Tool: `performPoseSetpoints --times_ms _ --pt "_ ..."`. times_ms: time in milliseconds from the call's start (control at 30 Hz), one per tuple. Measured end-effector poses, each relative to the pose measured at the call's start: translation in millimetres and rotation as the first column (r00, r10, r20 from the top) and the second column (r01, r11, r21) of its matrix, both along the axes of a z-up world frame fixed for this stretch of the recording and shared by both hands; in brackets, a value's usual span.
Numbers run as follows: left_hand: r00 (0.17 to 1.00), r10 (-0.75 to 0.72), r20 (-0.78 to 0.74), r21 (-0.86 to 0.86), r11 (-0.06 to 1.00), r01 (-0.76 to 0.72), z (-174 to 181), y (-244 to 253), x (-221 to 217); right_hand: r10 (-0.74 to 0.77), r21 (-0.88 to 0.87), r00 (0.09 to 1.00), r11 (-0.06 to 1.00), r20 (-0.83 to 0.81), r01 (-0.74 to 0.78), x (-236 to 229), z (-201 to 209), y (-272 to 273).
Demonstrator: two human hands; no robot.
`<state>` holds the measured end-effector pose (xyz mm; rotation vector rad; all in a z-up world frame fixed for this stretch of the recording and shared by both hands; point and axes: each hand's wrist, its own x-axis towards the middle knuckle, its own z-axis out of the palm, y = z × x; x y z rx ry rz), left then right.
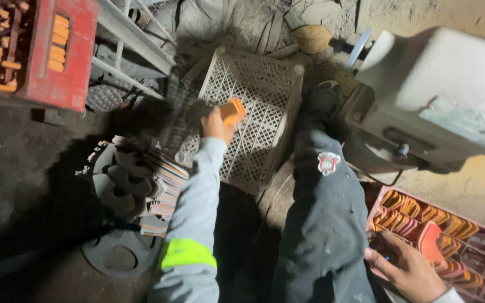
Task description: The person sits on the floor and repeatedly picks up small orange sandpaper pieces from a crate, presses them against a rotating grinding wheel, and returns them to the crate. The person handles the pieces one at a time and occasionally shifts the crate.
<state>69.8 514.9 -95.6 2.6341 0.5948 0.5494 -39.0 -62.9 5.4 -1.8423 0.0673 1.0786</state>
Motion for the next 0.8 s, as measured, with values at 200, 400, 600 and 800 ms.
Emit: performPoseSetpoints --times_ms 200,400,600,800 --pt "0.973 0.229 0.011 -0.070 0.971 -0.228 -15.4 72.2 129.1 -0.274 0.093 0.934 0.949 -0.230 0.302 -0.3 -49.7 1.1" --pt "0.942 0.332 -0.055 -0.081 0.938 -0.336 -38.8 98.4 192.3 -0.340 -0.067 0.903 0.940 -0.263 0.334 5.8 -93.9 33.4" --pt "0.894 0.398 -0.206 -0.145 0.891 -0.430 -37.4 95.5 188.9 -0.186 -0.183 0.960 0.972 -0.207 0.149 8.6 -104.3 49.8" --pt "0.904 0.305 -0.299 -0.196 0.908 -0.371 -4.2 87.7 177.8 0.049 -0.305 0.998 0.951 -0.033 -0.057 -3.1 -99.2 33.3"
